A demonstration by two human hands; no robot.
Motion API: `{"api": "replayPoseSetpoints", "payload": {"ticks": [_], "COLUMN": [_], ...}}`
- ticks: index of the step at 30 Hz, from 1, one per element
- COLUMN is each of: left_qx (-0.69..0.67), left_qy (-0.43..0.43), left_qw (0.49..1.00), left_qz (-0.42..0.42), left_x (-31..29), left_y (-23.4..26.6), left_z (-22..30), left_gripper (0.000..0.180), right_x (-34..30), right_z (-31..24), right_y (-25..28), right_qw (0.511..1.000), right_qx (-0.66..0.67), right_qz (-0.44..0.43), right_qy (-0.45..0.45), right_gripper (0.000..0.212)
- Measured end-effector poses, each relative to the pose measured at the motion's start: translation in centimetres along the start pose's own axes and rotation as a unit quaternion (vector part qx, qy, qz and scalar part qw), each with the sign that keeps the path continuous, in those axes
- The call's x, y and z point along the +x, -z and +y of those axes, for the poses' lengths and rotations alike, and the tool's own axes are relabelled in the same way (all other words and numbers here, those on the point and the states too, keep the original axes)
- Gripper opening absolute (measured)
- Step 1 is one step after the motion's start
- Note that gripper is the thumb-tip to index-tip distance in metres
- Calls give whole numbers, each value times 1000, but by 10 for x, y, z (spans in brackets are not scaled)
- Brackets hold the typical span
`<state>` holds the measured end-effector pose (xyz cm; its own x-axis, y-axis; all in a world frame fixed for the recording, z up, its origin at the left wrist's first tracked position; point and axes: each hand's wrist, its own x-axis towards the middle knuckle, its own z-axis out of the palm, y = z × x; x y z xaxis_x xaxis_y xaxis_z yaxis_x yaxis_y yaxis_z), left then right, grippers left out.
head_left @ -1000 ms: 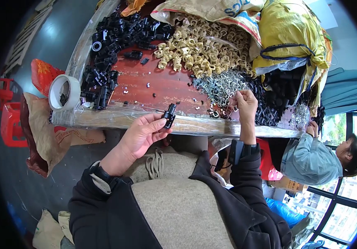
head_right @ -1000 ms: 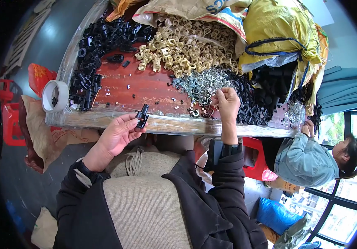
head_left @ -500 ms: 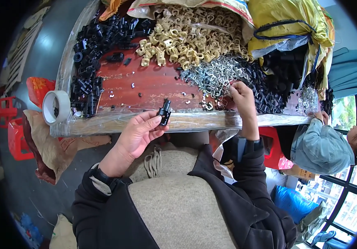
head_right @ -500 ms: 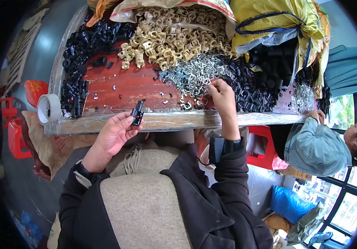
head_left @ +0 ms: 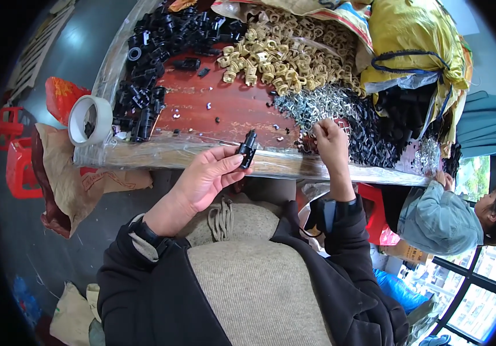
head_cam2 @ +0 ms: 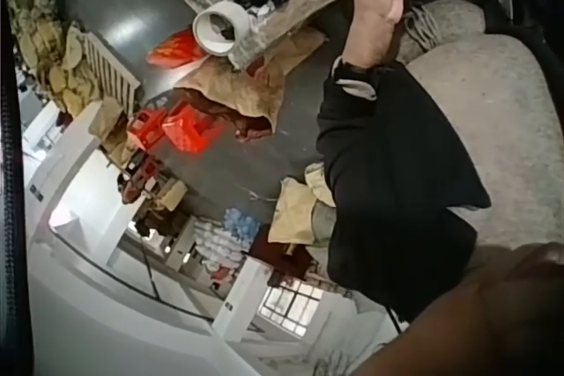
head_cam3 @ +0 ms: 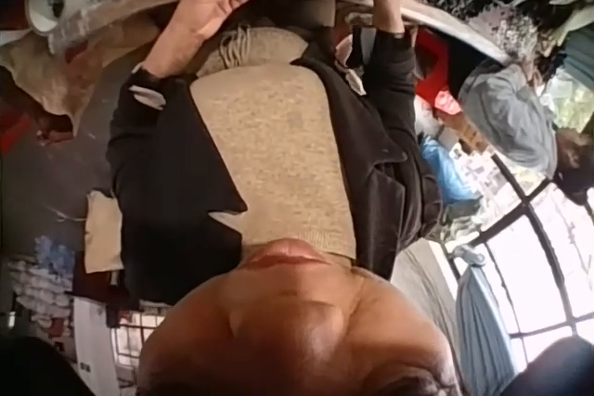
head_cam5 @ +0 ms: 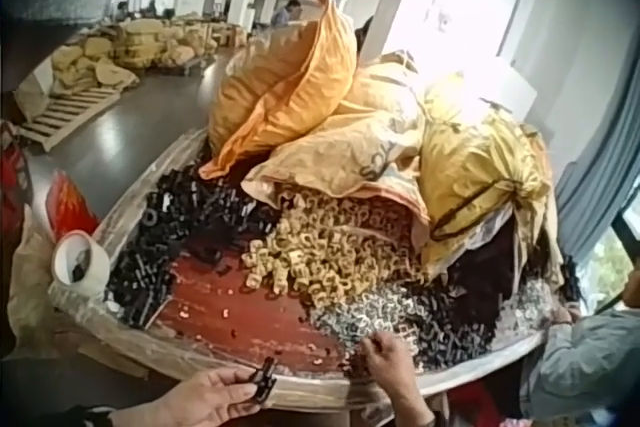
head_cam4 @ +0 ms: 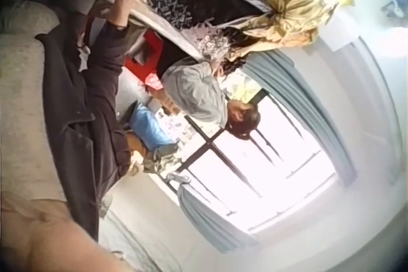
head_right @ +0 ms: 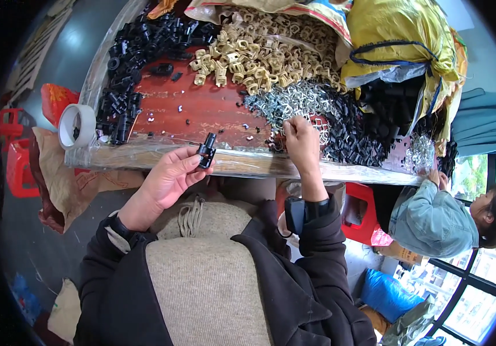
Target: Assemble small plastic components and metal pins at a factory workstation.
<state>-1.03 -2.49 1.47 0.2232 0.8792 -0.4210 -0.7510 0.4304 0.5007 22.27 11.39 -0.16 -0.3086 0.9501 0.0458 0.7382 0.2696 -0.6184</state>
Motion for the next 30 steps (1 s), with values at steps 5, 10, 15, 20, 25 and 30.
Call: {"api": "replayPoseSetpoints", "payload": {"ticks": [5, 10, 15, 20, 25, 30], "left_qx": [-23, -33, -25, -20, -20, -16], "left_qy": [-18, -18, 1, 18, 28, 33], "left_qw": [1000, 999, 999, 999, 998, 999], "left_qz": [-1, -15, -33, -41, -43, -32], "left_x": [-8, -9, -10, -7, 2, 10], "left_y": [9, 5, 2, -3, -8, -11], "left_z": [4, 5, 6, 3, -3, -8], "left_gripper": [21, 22, 25, 28, 27, 26], "right_x": [-10, -30, -40, -42, -47, -49], "right_z": [-27, -76, -99, -101, -92, -84], "right_y": [-1, -15, -29, -29, -28, -24], "right_qw": [965, 875, 911, 924, 930, 935], "right_qx": [250, 468, 340, 230, 220, 181], "right_qz": [-72, -126, -69, -18, 40, 77], "right_qy": [-40, 24, 223, 305, 292, 296], "right_gripper": [13, 14, 12, 8, 9, 9]}}
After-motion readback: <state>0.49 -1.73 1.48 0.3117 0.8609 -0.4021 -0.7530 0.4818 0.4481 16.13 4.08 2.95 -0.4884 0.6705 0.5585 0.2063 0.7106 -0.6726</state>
